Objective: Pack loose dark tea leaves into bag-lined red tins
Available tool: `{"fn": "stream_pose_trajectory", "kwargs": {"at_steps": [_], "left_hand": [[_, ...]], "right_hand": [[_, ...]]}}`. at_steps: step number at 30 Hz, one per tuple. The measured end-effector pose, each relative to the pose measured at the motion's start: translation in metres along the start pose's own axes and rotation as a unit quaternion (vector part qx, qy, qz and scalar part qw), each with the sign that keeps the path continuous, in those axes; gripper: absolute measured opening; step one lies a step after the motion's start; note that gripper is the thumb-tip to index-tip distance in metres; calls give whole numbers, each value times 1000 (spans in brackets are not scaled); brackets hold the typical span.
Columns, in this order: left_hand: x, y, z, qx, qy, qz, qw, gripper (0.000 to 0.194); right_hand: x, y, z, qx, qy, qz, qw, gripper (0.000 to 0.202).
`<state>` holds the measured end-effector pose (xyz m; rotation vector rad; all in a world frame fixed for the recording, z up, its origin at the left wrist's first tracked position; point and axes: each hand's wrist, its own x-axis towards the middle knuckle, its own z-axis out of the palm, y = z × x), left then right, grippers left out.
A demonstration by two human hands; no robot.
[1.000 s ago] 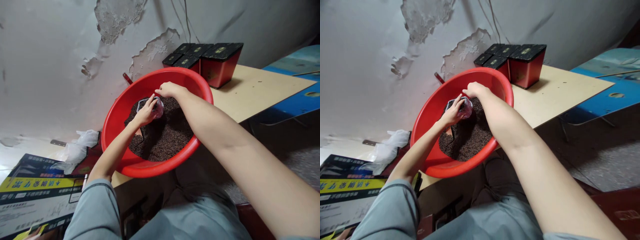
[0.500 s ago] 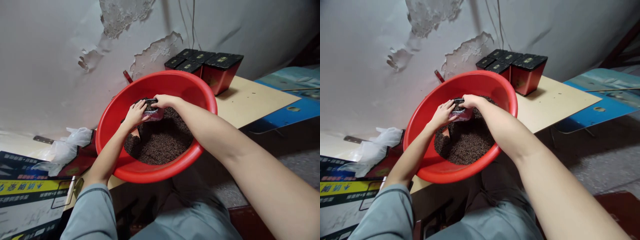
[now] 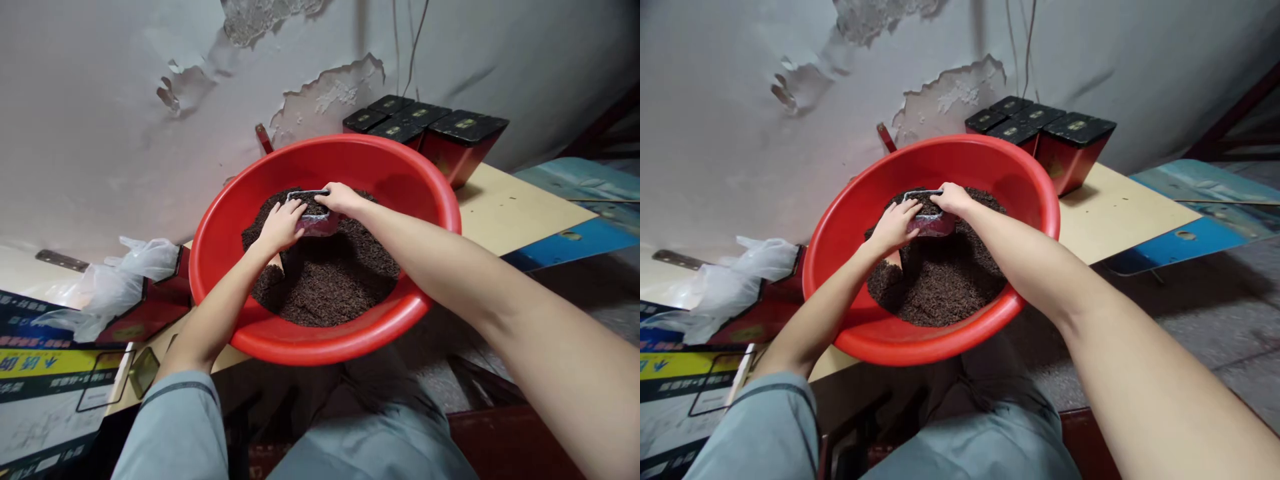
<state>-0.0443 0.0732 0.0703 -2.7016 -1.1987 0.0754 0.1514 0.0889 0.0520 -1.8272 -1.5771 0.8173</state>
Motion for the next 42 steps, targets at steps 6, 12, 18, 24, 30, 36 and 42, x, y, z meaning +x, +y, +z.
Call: {"fn": "stream_pose_trajectory", "kwargs": {"at_steps": [6,12,18,24,30,36,42], "left_hand": [[5,7,-8,36,-49,13,998,67],[0,5,5,-10,-45,-8,999,80],[-9,3,-6,-26,57,-55,997,51],[-8,-12,-6,-80,36,-91,992,35],[-3,-14,-1,-109,19,-113,987,37],[-11,-7,-5,-54,41,-83,994,38],[-9,-3,-8,-28,12,-14,999,66]], "right_hand": [[-4,-4,4,34,-14,22,999,24],[-6,-1,9,16,12,18,1000,32],[-6,-3,2,58,-44,38,997,38],[-6,-6,-6,26,-71,59,995,23],[-9,-4,-10,17,-90,55,994,34],[-10,2,-11,-22,-95,43,994,73],[-4,3,-8,-27,-89,22,995,56]]}}
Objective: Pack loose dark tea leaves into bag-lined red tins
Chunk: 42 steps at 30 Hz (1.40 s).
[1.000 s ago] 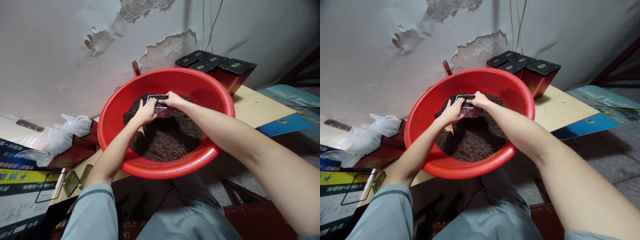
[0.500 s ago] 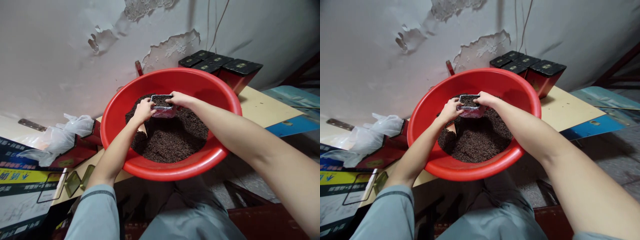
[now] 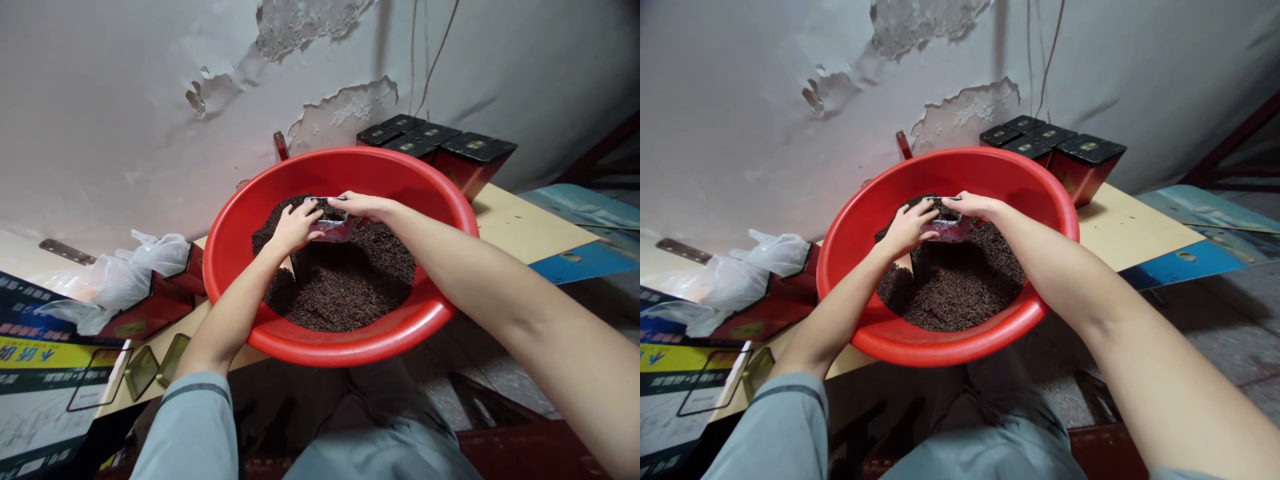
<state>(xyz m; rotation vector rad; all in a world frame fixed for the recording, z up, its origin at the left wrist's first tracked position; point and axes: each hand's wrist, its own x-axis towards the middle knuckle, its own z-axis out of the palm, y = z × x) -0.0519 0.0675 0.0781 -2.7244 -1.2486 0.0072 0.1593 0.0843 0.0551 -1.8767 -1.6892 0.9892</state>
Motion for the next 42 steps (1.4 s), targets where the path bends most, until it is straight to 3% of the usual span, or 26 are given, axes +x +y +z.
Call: {"fn": "stream_pose_trajectory", "kwargs": {"at_steps": [3,6,9,12,13,14,15,17,19,20,23,25,27,30,36,42], "left_hand": [[3,6,1,-9,-45,10,999,60],[3,7,-1,-22,-43,10,999,57],[0,-2,-9,-38,33,-10,999,51],[-4,-20,-18,-56,140,-156,976,45],[-5,-25,-19,-55,130,-211,967,43],[-7,-29,-19,-49,84,-248,964,40],[-8,-30,-17,-42,4,-254,966,33],[-9,-24,-7,-39,-196,-177,964,22],[-10,-7,7,-35,-328,-67,941,37],[-11,5,16,-25,-356,-31,934,56],[-12,40,39,14,-367,1,930,119],[-13,55,49,4,-386,13,922,139],[-13,62,54,-8,-394,17,919,145],[-11,63,55,3,-366,31,930,127],[-4,56,55,7,-351,133,927,64],[6,34,43,-46,-331,166,928,47]], "right_hand": [[4,-1,1,-76,52,0,996,50],[8,-2,2,-91,64,-5,994,46],[8,-2,3,-69,76,11,995,56],[7,-1,3,-74,105,13,992,66],[6,-1,2,-70,115,4,991,67],[6,-1,1,-62,126,-6,990,66],[5,0,0,-54,137,-15,989,65],[5,1,-3,-50,155,-23,986,62],[6,3,-4,-65,160,-24,985,60],[6,4,-5,-75,158,-26,984,58],[8,6,-6,-101,137,-30,985,57],[8,7,-6,-115,120,-33,986,55],[8,7,-7,-126,112,-38,985,54],[8,7,-9,-142,115,-48,982,51],[10,8,-13,-158,111,-52,980,49],[9,6,-18,-167,126,-44,977,50]]}}
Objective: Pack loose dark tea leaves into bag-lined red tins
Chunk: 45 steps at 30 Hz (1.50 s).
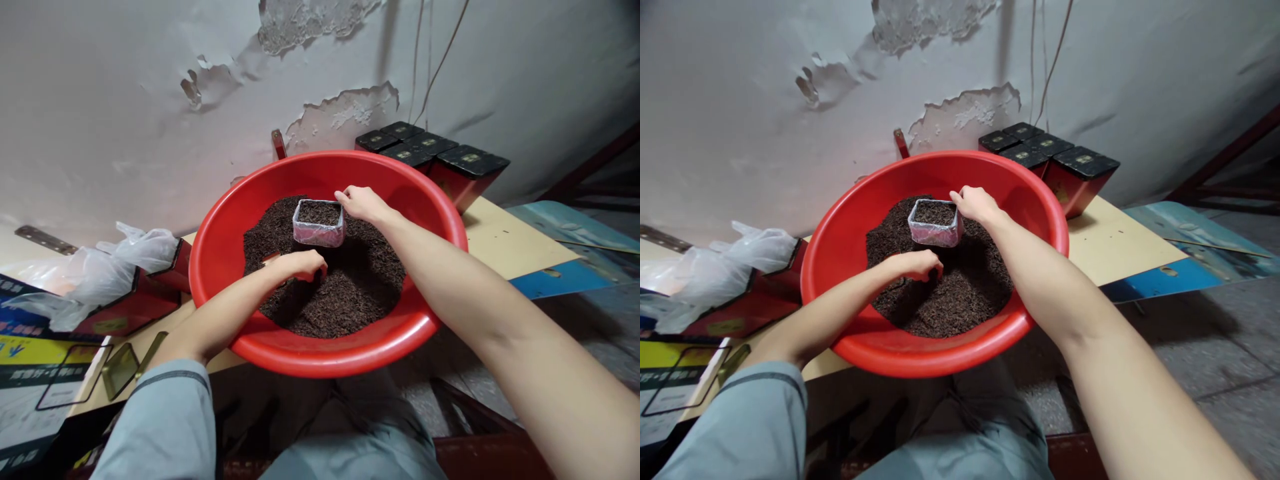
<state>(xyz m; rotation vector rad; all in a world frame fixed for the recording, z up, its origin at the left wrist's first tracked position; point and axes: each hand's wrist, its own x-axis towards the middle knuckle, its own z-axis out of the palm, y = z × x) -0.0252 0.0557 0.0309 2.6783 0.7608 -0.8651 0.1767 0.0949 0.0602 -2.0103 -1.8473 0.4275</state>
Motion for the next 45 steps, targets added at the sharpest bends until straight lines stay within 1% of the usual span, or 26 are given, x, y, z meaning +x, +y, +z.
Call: {"fn": "stream_pose_trajectory", "kwargs": {"at_steps": [3,6,7,9,11,13,15,17,21,26,31,34,37,39,41,43,45], "left_hand": [[-21,-10,-22,-89,61,11,994,38],[-48,-12,-53,-174,119,24,977,34],[-55,-12,-65,-182,136,30,973,33],[-63,-12,-87,-159,180,36,970,33],[-61,-14,-105,-110,227,27,967,34],[-52,-19,-119,-75,253,9,965,35],[-41,-25,-127,-61,268,-5,962,36],[-32,-31,-130,-62,280,-5,958,37],[-28,-35,-133,-68,295,-1,953,38],[-31,-39,-130,-41,316,-7,948,33],[-29,-51,-118,-26,327,-39,944,35],[-30,-57,-109,-43,335,-49,940,39],[-32,-58,-97,-58,347,-59,934,42],[-35,-57,-86,-45,335,-57,939,46],[-36,-55,-73,-19,300,-57,952,54],[-37,-52,-59,7,262,-75,962,66],[-37,-49,-47,33,244,-101,964,74]], "right_hand": [[-2,-4,-1,-7,0,-7,1000,52],[-4,-7,-2,-10,-8,-17,1000,56],[-4,-8,-3,-10,-10,-16,1000,57],[-4,-9,-5,-10,-13,-10,1000,57],[-4,-9,-7,-10,-13,-6,1000,57],[-5,-9,-10,-11,-16,-7,1000,58],[-6,-9,-12,-9,-20,-10,1000,59],[-7,-8,-14,-2,-15,-18,1000,59],[-9,-7,-16,13,1,-29,999,62],[-8,-8,-17,26,-1,-31,999,60],[-9,-11,-19,33,-8,-34,999,54],[-6,-9,-17,34,-13,-49,998,51],[-5,-9,-12,53,-27,-68,996,46],[-5,-11,-8,71,-38,-75,994,47],[-6,-13,-2,76,-46,-77,993,54],[-6,-15,3,76,-51,-74,993,57],[-4,-15,9,95,-56,-64,992,54]]}}
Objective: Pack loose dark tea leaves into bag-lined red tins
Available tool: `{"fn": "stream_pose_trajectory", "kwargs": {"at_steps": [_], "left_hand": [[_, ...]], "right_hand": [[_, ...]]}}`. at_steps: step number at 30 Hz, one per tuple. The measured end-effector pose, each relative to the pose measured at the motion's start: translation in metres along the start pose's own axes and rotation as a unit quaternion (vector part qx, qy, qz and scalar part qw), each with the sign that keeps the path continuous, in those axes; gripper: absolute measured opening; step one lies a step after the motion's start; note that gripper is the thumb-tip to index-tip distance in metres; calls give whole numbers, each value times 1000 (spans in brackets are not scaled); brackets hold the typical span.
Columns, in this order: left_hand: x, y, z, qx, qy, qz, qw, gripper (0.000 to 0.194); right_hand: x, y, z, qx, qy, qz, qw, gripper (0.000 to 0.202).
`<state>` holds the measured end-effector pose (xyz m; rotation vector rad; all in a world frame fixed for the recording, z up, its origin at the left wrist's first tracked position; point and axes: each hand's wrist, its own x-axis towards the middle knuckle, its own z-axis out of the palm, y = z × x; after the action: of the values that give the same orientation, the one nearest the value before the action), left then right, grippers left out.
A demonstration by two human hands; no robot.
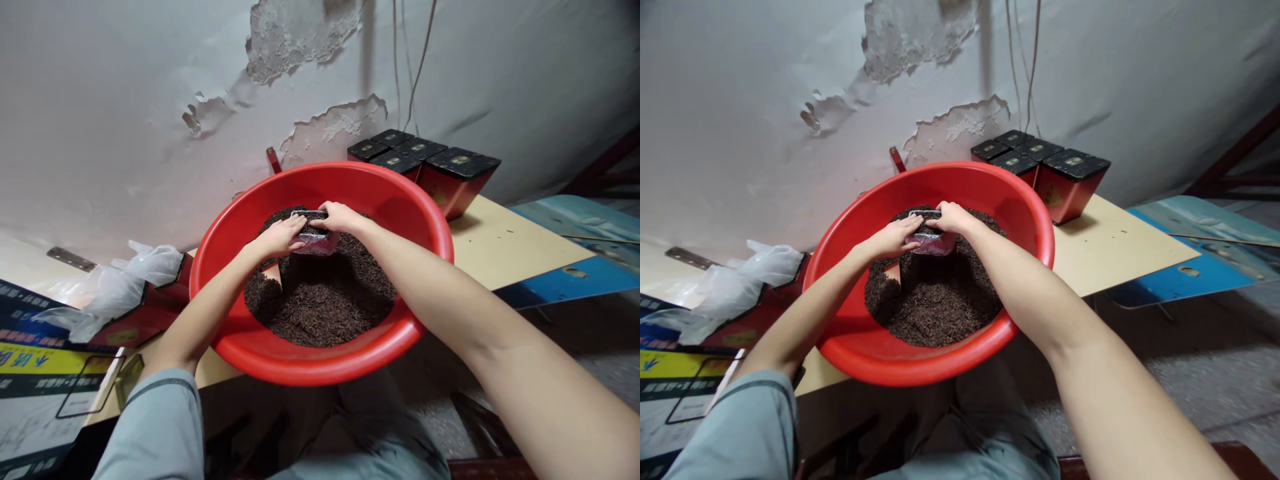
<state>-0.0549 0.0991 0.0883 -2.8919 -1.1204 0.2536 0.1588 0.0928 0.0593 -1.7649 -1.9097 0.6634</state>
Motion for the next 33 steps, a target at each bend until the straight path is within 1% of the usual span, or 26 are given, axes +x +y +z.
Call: {"fn": "stream_pose_trajectory", "kwargs": {"at_steps": [1,3,6,8,11,13,15,17,18,20,22,24,26,27,30,33], "left_hand": [[-3,2,3,16,1,-5,1000,75],[-8,5,6,45,10,-8,999,71],[-15,13,3,84,22,-20,996,62],[-19,18,0,103,23,-33,994,60],[-22,22,-1,113,23,-48,992,58],[-22,23,1,107,24,-54,993,61],[-20,23,4,86,17,-69,994,69],[-18,21,6,55,5,-83,995,78],[-17,19,7,37,4,-87,995,80],[-17,16,9,-9,2,-88,996,77],[-18,11,12,-78,-13,-84,993,80],[-19,6,17,-157,-27,-81,984,96],[-20,1,23,-212,-19,-89,973,110],[-20,-1,25,-225,-13,-93,970,113],[-20,-5,26,-219,-18,-93,971,104],[-19,-5,23,-196,-20,-81,977,94]], "right_hand": [[1,1,2,15,-3,5,1000,51],[4,4,5,43,-13,11,999,40],[5,5,5,65,-25,12,997,29],[3,3,3,71,-30,12,997,31],[-1,0,3,85,-49,15,995,44],[-3,-3,6,83,-35,18,996,48],[-4,-6,11,65,5,25,998,48],[-4,-7,13,53,24,33,998,44],[-4,-6,13,60,18,35,997,41],[-3,-4,10,94,-15,31,995,40],[-3,0,7,135,-46,27,989,43],[-2,3,6,180,-56,36,981,43],[-1,5,7,221,-50,65,972,33],[0,5,9,232,-44,78,969,28],[2,4,15,222,-11,90,971,20],[2,4,19,222,-3,85,971,18]]}}
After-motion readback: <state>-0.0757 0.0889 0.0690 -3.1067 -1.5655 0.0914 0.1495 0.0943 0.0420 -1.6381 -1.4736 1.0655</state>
